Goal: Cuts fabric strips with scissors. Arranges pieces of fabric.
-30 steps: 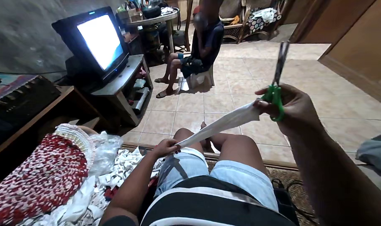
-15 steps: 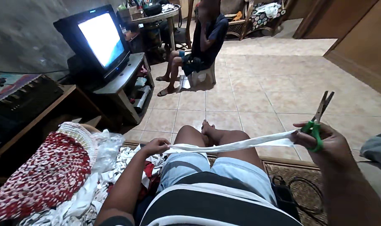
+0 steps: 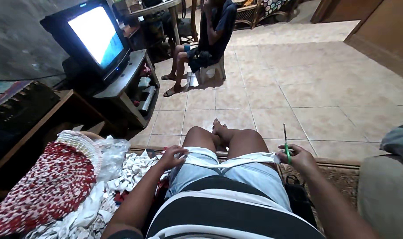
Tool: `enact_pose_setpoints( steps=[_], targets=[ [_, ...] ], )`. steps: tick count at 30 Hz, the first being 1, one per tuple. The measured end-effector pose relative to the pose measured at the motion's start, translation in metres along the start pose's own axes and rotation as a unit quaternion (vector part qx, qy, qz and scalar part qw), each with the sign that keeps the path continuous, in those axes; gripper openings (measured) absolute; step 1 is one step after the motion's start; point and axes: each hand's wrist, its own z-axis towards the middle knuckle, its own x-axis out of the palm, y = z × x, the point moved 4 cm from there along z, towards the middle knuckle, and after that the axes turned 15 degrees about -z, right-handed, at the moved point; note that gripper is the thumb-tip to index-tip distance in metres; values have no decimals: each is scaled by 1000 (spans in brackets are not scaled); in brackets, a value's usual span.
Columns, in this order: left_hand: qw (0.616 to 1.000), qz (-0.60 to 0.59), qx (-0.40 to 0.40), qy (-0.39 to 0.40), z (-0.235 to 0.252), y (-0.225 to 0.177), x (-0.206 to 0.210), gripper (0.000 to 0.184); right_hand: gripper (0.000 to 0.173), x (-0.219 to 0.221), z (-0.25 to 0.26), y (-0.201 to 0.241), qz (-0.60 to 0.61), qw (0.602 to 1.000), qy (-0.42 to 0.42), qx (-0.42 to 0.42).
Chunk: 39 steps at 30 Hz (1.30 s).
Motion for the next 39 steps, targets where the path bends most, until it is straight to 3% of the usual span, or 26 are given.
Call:
enact_pose_setpoints(
  steps=[3,6,9,11,13,16,18,25,30,32,36,37,39],
  targets=[
    [992,86,79,38,5,-13,11,23,41,3,0,0,11,1000,-3,1],
    [979,141,144,33,12,-13,18,20,43,9,3,-7,32,999,-7,-4],
    [981,158,101,49,20,-18,22,23,42,11,2,-9,28,1000,-3,-2],
    [995,64,-11,71,26,-23,15,30,41,11,-1,-9,42,999,-1,-2],
    [988,-122,-92,5,29,-19,6,29,41,11,-2,-9,83,996,15,-10],
    [914,-357,-155,-116,29,-18,-6,30,40,11,-3,-7,168,984,50,-42],
    [886,-398,-188,-147,30,-18,-15,32,39,11,-5,-4,194,977,62,-57],
    [944,-245,-223,5,40,-15,-57,24,34,16,-29,27,268,955,113,-63],
    [965,2,-239,113,86,-11,-100,30,29,37,-50,67,288,942,141,-104],
    [968,82,-215,100,112,-15,-114,33,31,48,-60,86,295,939,134,-111],
    [958,188,-199,-83,137,-33,-116,45,31,73,-81,110,282,947,142,-63],
    [960,174,-201,-92,136,-39,-103,46,32,81,-83,111,281,946,154,-45],
    [973,69,-221,-12,124,-50,-57,41,31,91,-85,111,292,940,177,-18]
  ],
)
